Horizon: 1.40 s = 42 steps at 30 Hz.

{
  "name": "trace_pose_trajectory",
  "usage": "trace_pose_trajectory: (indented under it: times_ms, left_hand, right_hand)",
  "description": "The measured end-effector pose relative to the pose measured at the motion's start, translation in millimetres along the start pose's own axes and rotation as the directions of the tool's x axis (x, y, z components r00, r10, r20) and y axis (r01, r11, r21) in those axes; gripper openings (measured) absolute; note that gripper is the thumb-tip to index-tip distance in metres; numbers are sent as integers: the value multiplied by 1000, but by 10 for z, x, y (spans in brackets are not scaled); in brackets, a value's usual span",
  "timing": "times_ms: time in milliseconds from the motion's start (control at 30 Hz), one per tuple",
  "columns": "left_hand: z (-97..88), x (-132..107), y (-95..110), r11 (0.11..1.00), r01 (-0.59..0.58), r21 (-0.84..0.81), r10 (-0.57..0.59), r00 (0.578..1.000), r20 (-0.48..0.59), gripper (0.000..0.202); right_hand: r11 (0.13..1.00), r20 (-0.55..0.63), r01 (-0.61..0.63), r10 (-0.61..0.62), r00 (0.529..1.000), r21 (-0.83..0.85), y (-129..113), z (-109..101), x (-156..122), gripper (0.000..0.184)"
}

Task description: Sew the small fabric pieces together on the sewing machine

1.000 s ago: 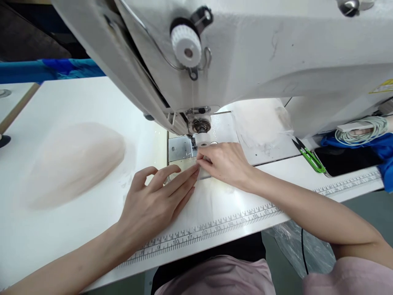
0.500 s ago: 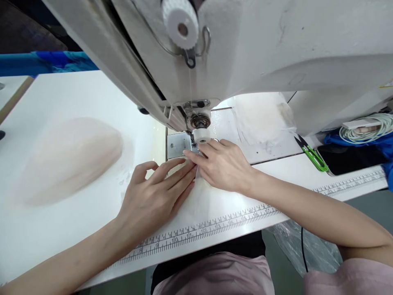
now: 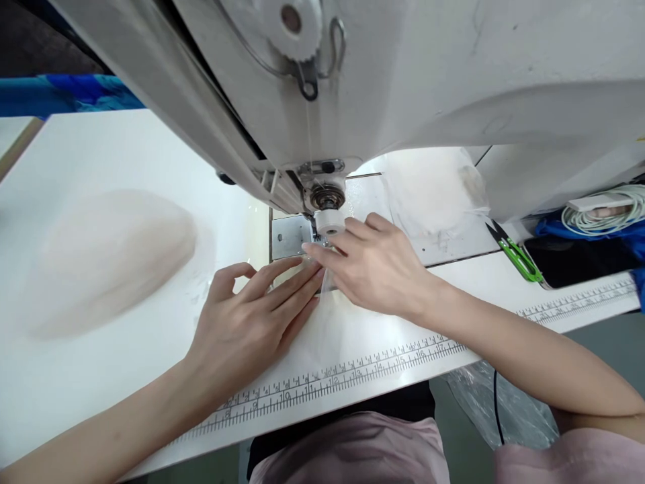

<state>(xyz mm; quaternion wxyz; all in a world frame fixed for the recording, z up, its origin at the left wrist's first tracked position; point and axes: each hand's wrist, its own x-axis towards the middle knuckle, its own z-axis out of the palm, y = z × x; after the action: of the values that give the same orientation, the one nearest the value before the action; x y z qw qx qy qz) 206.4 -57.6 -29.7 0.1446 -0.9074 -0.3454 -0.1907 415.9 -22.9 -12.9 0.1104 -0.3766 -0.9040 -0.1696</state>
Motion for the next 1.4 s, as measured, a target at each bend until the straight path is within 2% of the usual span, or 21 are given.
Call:
trace_pose_trajectory:
  times_ms: [33, 100, 167, 200, 267, 333, 433, 533, 767, 1400]
  left_hand:
    - [-1, 0, 1, 1000, 1, -1, -1, 1000, 2, 22]
    - [-5, 1, 3, 1000, 7, 1, -7, 1000, 5, 22]
    - [-8, 7, 0, 1000, 11, 3, -11, 1000, 7, 22]
    - [-6, 13, -5, 1000, 13, 5, -13, 1000, 7, 22]
    - [7, 27, -20, 1000, 23, 8, -23, 1000, 8, 21]
    - [27, 41, -38, 999, 37, 9, -37, 999, 6, 21]
    - [48, 49, -51, 999, 53, 8, -53, 999, 6, 23]
    - [34, 49, -40, 998, 62, 11, -62, 998, 23, 25]
    - [19, 60, -49, 996, 84, 30, -86, 995, 51, 28]
    - [82, 79, -79, 994, 103, 37, -104, 994, 24, 29]
  right_hand:
    - [1000, 34, -2, 2, 999, 0, 8, 8, -4, 38]
    - [989, 109, -115, 125, 986, -92, 60, 21, -17, 33]
    - [947, 113, -247, 274, 955, -205, 119, 14, -27, 29]
    - [936, 95, -276, 302, 948, -219, 131, 4, -27, 29]
    - [960, 69, -246, 257, 964, -136, 97, -17, -22, 30]
    - [991, 48, -135, 134, 990, 5, -2, -23, -17, 31]
    - [998, 20, -53, 52, 998, 46, -155, 19, -27, 35]
    - [998, 16, -60, 60, 998, 10, -206, 82, -42, 36]
    - [997, 10, -64, 65, 998, -31, -147, 137, -18, 35]
    - [996, 24, -58, 59, 998, -65, -147, 200, -12, 35]
